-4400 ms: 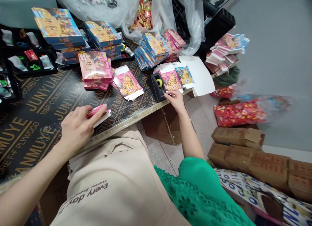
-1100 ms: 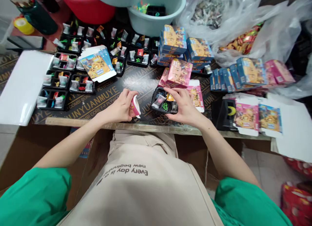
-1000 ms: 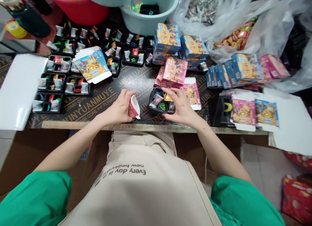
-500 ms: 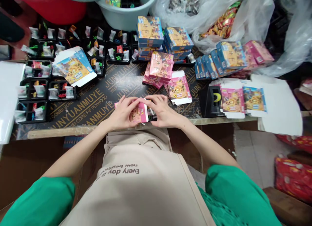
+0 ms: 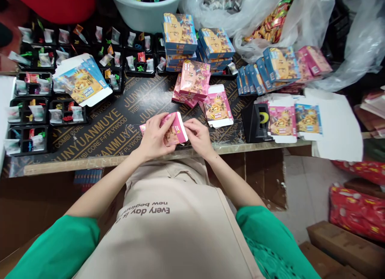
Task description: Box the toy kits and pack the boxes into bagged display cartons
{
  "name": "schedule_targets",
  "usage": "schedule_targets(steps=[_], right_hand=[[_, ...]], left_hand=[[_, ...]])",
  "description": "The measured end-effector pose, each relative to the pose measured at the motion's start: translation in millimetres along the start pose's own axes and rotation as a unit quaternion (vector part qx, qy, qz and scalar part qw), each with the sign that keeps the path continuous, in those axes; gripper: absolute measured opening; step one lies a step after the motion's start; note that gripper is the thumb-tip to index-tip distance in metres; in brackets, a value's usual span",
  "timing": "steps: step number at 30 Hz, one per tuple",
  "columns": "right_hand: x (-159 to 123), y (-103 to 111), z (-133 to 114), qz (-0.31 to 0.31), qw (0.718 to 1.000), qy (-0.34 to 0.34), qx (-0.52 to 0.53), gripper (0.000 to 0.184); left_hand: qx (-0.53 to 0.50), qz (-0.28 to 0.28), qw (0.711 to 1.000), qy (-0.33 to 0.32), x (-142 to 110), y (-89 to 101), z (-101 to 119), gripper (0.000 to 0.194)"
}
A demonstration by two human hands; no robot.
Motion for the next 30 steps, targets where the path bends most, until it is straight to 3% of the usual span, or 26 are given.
schedule_targets(steps=[2,4,6,8,11,16,20,23,25,28,30], right_hand=[[3,5,2,0.054,0.997,-0.038,0.043,0.046],[7,6,9,0.094,0.983,-0.103,0.118,0.055],[11,-1,13,0.097,0.963,-0.153,0.201,0.057],[15,-5,13,0.119,0.944,-0.169,0.256,0.047],[16,-4,14,0.171,0.932,-0.169,0.271,0.032],[10,-3,18,0.172,0.943,-0.179,0.223,0.03],[3,2,19,0.188,0.916,-0.19,0.299,0.03],[-5,-2,20,0.196,0.897,-0.216,0.333,0.031],[-7,-5,20,0.21,0.902,-0.206,0.315,0.029],[-10,-9,22,0.236,0.91,-0.18,0.291,0.011],[-10,-9,23,0.227,0.914,-0.165,0.293,0.009]], left_hand=[[-0.097,-0.015,0.995,0.001,4,0.7,2,0.093],[-0.246,-0.066,0.967,0.019,7,-4.2,1,0.088],[-0.401,-0.127,0.903,0.08,10,-16.9,-7,0.077],[-0.507,-0.151,0.833,0.161,9,-31.7,-17,0.064],[-0.57,-0.126,0.772,0.252,2,-44.4,-28,0.051],[-0.631,-0.101,0.681,0.357,-9,-46.0,-30,0.041],[-0.637,-0.058,0.648,0.413,-5,-36.8,-31,0.025],[-0.63,-0.058,0.65,0.422,2,-34.7,-31,0.024],[-0.617,-0.034,0.682,0.392,6,-28.9,-32,0.027],[-0.55,0.04,0.789,0.27,9,-6.0,-29,0.013],[-0.471,0.057,0.863,0.175,8,8.9,-20,0.004]])
Point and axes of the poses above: each hand's wrist, its own x-axis towards the middle knuckle, its own y-axis out of the back of the hand, z = x × y, the point moved 7 cm from there along x, towards the middle knuckle, and after that the axes turned 15 degrees about y, right-handed, at the moved point
